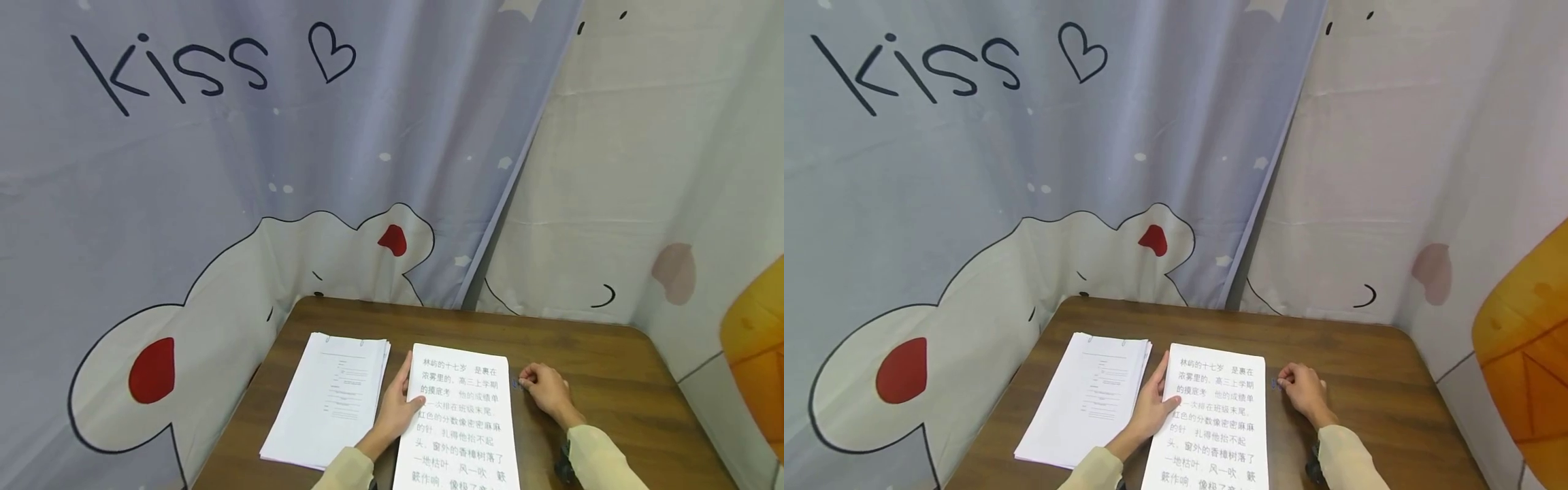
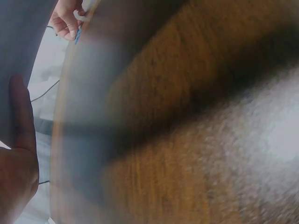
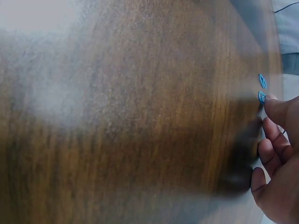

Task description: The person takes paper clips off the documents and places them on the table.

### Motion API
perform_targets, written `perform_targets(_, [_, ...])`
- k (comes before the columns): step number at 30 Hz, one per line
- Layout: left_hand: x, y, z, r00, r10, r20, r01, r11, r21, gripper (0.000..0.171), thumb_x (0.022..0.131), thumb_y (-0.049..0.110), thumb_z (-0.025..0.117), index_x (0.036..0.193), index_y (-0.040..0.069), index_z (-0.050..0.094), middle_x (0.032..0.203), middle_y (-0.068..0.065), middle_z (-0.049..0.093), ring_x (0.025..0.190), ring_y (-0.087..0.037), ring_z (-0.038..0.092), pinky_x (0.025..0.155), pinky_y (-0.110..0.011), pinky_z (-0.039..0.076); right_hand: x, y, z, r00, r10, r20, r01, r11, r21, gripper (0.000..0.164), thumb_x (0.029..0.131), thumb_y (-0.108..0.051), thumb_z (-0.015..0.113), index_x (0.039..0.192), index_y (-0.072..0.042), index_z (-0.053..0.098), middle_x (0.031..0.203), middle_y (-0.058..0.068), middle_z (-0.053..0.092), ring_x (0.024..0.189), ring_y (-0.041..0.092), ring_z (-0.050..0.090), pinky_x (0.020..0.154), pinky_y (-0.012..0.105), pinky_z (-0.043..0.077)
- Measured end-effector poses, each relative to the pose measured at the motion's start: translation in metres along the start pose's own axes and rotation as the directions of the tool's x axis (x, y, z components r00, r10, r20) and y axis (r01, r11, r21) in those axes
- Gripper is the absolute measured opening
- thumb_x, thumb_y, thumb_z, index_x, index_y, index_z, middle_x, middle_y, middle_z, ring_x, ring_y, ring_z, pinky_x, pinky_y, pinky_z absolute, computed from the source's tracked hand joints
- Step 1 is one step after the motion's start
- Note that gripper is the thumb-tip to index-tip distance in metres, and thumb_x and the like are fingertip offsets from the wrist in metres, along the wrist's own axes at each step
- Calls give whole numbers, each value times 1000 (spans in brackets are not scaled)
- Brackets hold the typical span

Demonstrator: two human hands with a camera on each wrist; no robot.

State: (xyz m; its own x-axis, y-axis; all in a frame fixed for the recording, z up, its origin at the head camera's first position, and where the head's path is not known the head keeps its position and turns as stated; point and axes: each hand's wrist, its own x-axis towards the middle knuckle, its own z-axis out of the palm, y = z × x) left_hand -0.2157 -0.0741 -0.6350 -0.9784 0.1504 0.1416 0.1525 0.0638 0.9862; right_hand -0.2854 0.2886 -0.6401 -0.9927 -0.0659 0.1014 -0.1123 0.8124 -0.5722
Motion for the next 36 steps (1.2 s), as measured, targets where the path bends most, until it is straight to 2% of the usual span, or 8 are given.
perform_targets(12, [2,-8,0,1000,23,0,-23,1000,1,103,86,-22,64,171,19,20,136,-30,65,88,-31,77,67,-31,64,-1,6,5,999,-1,-35,1,1000,-14,6,94,-15,78,90,-14,74,86,0,71,83,20,64,76,47,39])
perform_targets(16, [6,-12,-3,1000,20,-12,-19,998,61,102,87,-20,66,171,18,20,149,-28,58,95,-32,76,68,-30,63,-2,9,6,998,-15,-55,16,1000,25,5,94,-17,78,92,-13,75,85,0,71,80,16,63,76,45,39])
perform_targets(20, [10,-17,-8,999,29,-32,-22,981,193,101,88,-17,68,171,17,21,169,-18,38,119,-36,70,88,-33,62,-3,12,4,999,-41,-34,44,997,70,10,93,-18,81,100,-12,78,87,0,68,79,12,59,77,38,40])
perform_targets(23, [13,-19,-10,999,38,-35,-28,965,262,101,90,-16,68,171,18,19,175,-11,26,140,-37,57,111,-41,52,-4,14,-1,998,-55,10,54,993,108,18,90,-18,84,106,-11,79,92,1,65,82,13,57,77,33,43])
perform_targets(25, [16,-19,-10,999,38,-32,-27,960,279,101,91,-15,68,171,20,17,175,-9,25,147,-36,50,117,-46,45,-4,15,-3,998,-60,29,56,990,128,23,88,-18,86,109,-11,79,94,2,64,85,14,56,76,30,44])
perform_targets(29, [19,-19,-10,999,30,-28,-21,953,302,103,92,-14,67,171,27,15,175,-8,25,152,-35,44,122,-49,38,-5,19,-2,997,-72,26,68,988,138,24,86,-16,88,108,-12,80,93,1,64,84,14,55,75,27,45])
perform_targets(34, [21,-19,-9,999,24,-23,-14,934,356,101,93,-12,66,172,25,15,173,-10,32,154,-34,41,124,-51,34,-7,21,3,994,-104,-30,107,987,120,22,83,-13,89,103,-12,81,89,-1,63,81,11,54,73,27,44])
perform_targets(36, [23,-18,-8,999,29,-27,-17,926,376,98,93,-11,66,172,21,16,171,-12,36,153,-35,42,124,-52,34,-9,20,4,991,-119,-55,125,985,120,22,82,-12,89,102,-12,81,87,-2,62,79,11,53,73,29,41])
